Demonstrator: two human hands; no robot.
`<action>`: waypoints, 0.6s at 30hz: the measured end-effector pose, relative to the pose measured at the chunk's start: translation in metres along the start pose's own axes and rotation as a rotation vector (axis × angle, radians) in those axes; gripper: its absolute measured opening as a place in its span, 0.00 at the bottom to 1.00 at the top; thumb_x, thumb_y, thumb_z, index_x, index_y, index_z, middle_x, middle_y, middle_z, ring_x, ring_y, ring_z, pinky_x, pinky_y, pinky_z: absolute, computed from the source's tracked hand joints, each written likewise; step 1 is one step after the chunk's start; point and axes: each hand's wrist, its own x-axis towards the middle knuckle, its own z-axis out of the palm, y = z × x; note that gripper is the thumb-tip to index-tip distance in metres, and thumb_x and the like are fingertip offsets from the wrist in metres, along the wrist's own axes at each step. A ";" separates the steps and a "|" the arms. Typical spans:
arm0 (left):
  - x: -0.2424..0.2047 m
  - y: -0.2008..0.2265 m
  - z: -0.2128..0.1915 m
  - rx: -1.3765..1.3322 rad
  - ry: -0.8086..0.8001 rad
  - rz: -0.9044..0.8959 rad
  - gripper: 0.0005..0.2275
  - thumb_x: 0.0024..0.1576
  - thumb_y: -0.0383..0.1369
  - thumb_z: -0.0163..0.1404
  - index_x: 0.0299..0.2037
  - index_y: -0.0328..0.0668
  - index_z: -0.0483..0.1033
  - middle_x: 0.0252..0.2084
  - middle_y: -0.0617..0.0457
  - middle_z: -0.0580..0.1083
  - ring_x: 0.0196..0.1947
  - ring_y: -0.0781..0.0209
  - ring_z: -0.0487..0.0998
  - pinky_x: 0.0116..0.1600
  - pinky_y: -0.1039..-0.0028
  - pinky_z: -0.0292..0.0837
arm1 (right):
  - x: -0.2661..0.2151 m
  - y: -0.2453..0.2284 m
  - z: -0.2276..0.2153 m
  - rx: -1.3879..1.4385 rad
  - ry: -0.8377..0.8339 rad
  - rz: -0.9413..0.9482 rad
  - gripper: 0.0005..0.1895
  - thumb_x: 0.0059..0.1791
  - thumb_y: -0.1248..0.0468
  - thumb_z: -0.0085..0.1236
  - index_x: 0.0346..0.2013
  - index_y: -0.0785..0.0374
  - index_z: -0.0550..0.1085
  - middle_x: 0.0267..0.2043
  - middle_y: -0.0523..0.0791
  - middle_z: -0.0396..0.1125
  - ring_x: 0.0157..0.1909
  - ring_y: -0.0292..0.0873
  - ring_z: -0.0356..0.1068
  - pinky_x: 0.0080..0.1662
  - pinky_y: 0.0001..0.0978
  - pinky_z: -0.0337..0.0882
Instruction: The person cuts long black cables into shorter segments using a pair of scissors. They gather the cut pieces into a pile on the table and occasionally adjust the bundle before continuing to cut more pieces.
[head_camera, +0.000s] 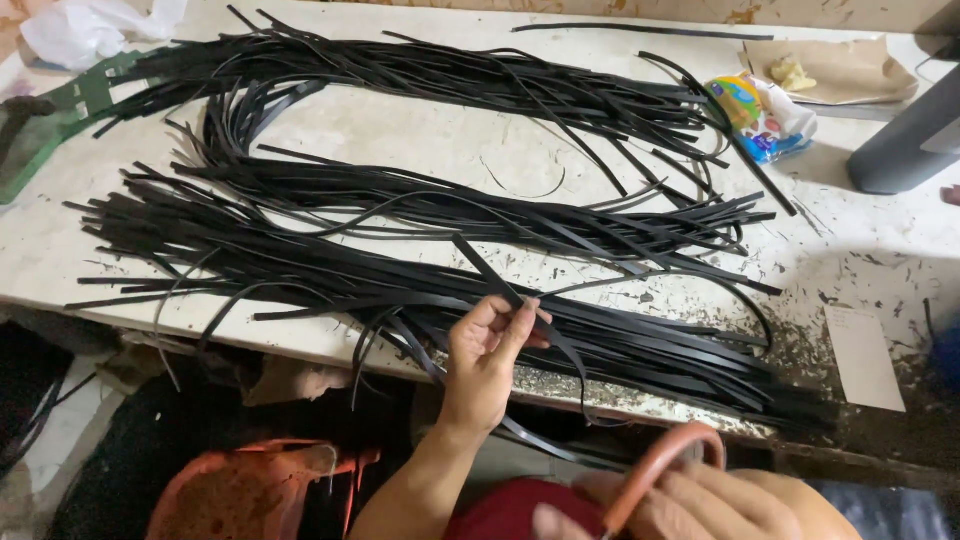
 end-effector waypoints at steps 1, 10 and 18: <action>0.001 -0.002 0.001 0.000 0.001 0.003 0.06 0.63 0.30 0.52 0.36 0.37 0.76 0.37 0.46 0.79 0.37 0.59 0.80 0.42 0.72 0.84 | 0.012 0.008 0.006 0.000 0.001 -0.003 0.31 0.43 0.27 0.65 0.16 0.47 0.72 0.15 0.30 0.68 0.13 0.31 0.66 0.18 0.31 0.68; 0.009 0.002 -0.002 0.107 0.182 0.086 0.05 0.62 0.27 0.54 0.38 0.31 0.79 0.33 0.42 0.81 0.34 0.65 0.80 0.43 0.70 0.81 | 0.001 0.067 0.152 0.715 -0.070 0.548 0.18 0.39 0.59 0.74 0.39 0.55 0.76 0.18 0.43 0.70 0.24 0.49 0.71 0.35 0.37 0.70; 0.013 -0.012 -0.010 0.211 0.117 0.178 0.05 0.59 0.25 0.58 0.30 0.36 0.80 0.27 0.45 0.81 0.33 0.65 0.82 0.42 0.71 0.82 | 0.043 0.073 0.150 1.103 -0.090 0.597 0.14 0.41 0.72 0.71 0.40 0.64 0.78 0.22 0.45 0.73 0.27 0.37 0.68 0.34 0.28 0.67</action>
